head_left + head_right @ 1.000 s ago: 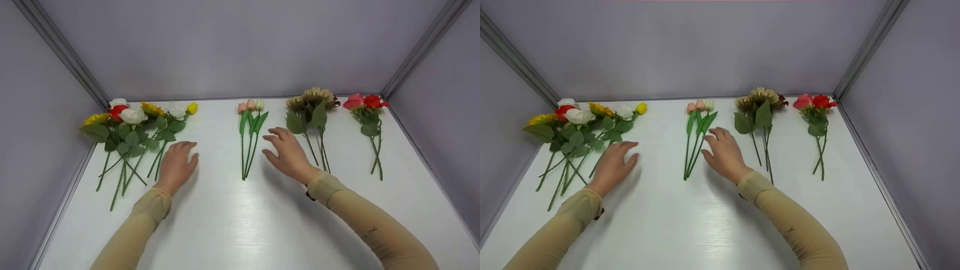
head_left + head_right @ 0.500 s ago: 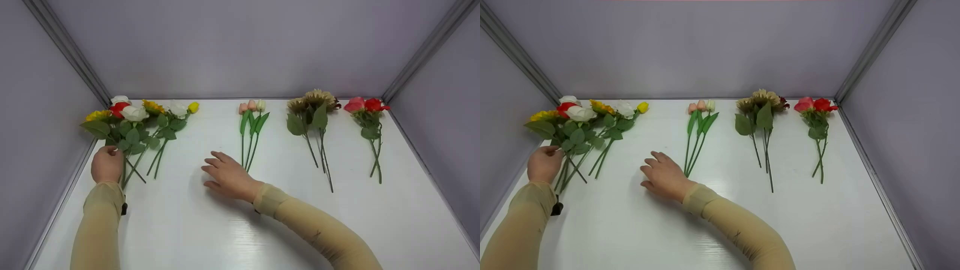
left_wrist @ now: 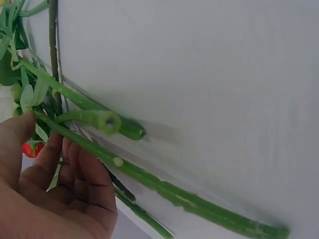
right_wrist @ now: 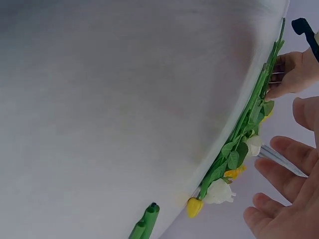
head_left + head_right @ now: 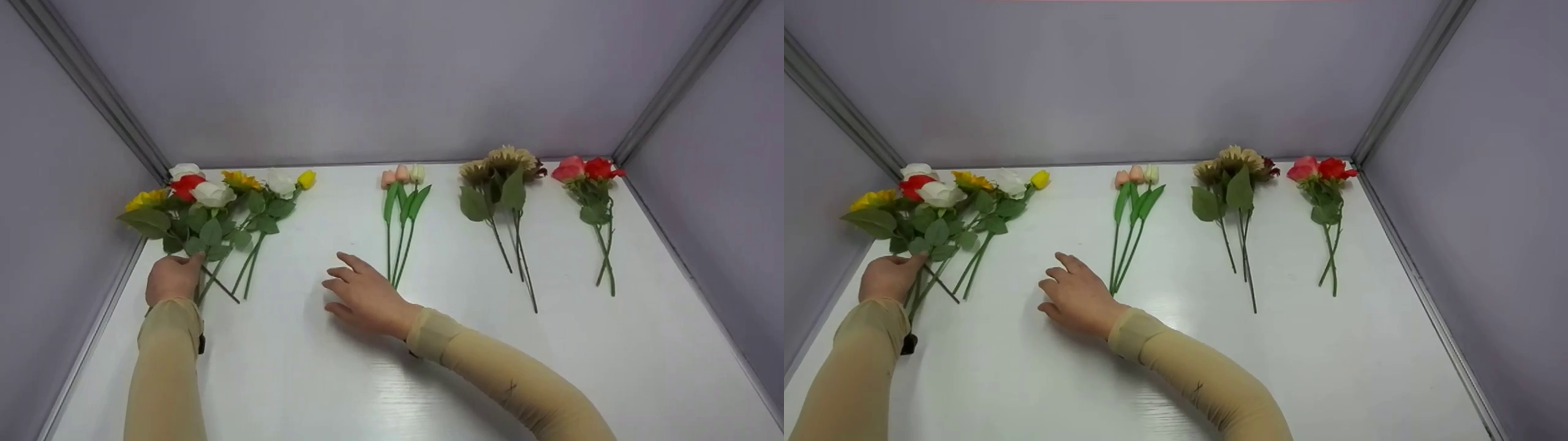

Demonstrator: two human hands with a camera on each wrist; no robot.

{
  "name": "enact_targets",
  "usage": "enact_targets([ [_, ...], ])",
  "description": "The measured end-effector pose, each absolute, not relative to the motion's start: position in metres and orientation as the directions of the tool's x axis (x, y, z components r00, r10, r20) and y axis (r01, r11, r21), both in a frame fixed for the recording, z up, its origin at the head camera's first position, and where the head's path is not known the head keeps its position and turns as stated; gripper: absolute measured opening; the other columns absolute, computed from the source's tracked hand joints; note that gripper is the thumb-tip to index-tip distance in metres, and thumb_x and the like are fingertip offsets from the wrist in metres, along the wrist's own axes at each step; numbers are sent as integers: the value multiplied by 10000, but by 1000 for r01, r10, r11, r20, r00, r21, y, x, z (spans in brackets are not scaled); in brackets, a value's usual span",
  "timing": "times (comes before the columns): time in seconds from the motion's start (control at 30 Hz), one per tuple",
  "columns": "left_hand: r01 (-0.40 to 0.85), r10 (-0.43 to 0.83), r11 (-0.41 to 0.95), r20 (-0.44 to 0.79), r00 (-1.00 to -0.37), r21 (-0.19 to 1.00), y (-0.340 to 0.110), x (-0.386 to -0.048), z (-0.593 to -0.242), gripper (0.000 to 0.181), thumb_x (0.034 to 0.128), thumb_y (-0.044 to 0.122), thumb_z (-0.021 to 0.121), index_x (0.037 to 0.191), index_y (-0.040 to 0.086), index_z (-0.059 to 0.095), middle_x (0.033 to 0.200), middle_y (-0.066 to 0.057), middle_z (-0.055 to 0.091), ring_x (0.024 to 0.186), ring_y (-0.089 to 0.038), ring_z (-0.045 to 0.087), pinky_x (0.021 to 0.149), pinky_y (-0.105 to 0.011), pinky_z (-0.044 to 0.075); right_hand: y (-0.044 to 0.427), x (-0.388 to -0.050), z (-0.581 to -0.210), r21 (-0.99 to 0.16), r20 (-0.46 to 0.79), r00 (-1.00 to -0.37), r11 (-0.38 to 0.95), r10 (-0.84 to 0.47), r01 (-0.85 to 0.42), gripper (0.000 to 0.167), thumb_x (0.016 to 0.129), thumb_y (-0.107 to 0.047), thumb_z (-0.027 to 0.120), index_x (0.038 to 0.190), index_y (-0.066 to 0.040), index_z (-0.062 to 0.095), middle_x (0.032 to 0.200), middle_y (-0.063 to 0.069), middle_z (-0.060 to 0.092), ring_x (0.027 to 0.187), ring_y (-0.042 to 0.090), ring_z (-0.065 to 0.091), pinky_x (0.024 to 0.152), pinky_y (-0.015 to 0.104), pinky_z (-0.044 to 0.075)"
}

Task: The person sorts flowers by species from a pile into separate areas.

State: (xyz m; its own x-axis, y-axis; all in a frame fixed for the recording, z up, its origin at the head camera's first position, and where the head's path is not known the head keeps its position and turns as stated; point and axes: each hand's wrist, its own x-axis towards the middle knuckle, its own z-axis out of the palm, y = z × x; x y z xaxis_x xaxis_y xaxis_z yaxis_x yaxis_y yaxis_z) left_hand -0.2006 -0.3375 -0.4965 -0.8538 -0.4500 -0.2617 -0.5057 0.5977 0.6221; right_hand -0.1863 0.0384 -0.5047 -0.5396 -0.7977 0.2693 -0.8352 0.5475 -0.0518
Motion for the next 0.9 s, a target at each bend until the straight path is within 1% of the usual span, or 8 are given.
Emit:
enact_targets([
  [0.17,-511,-457,487,-292,-840,708,-332,-200,-494,625,1032,387,520,1372,-137,543,1385,-320,539,1234,-442,529,1032,-534,452,43,-187,-508,-58,241,-561,565,-792,-823,423,1048,-404,584,1335,-103,664,1365,94,635,1441,334,408,1245,357,157],
  [0.27,-508,-464,438,-297,-834,742,-330,-199,-492,606,1025,357,532,1367,-143,538,1389,-322,521,1259,-434,500,1050,-516,435,42,-188,-508,-59,229,-570,574,-789,-817,425,1046,-401,588,1337,-101,662,1361,94,638,1436,332,415,1247,356,145],
  [0.4,-500,-476,424,-284,-832,755,-330,-200,-493,550,1019,327,553,1322,-132,570,1322,-292,552,1198,-396,519,989,-471,456,42,-189,-508,-70,226,-577,578,-785,-813,410,1039,-378,608,1333,-97,661,1354,96,642,1429,328,426,1247,359,145],
  [0.53,-482,-466,432,-269,-843,763,-333,-202,-495,494,1025,293,559,1304,-112,601,1192,-215,610,1039,-304,560,831,-373,491,43,-189,-506,-80,241,-571,570,-785,-817,390,1025,-342,639,1320,-88,667,1333,98,652,1408,316,458,1245,358,156],
  [0.6,-470,-456,436,-262,-851,767,-336,-202,-495,477,1030,281,556,1299,-110,610,1145,-191,624,993,-273,561,782,-338,488,43,-189,-506,-88,247,-567,565,-786,-821,385,1019,-327,652,1316,-84,668,1325,100,656,1394,303,475,1245,358,157],
  [0.7,-448,-458,465,-226,-860,764,-339,-200,-495,468,1034,281,551,1276,-113,624,1147,-220,630,1021,-304,569,809,-360,489,42,-189,-506,-98,242,-566,561,-788,-822,390,1016,-322,657,1321,-79,666,1326,106,655,1392,300,478,1246,359,153],
  [0.8,-422,-464,488,-182,-867,764,-340,-199,-494,473,1042,290,541,1275,-114,624,1239,-272,611,1110,-356,560,879,-402,475,41,-189,-505,-111,221,-579,570,-785,-814,397,1022,-328,648,1336,-84,659,1342,104,647,1413,307,451,1247,348,139],
  [0.9,-409,-450,481,-182,-874,776,-343,-198,-492,505,1051,330,541,1314,-97,602,1279,-265,590,1101,-328,559,864,-376,476,42,-190,-506,-117,206,-589,578,-781,-807,400,1028,-334,637,1343,-87,655,1351,102,641,1424,318,436,1248,343,129],
])
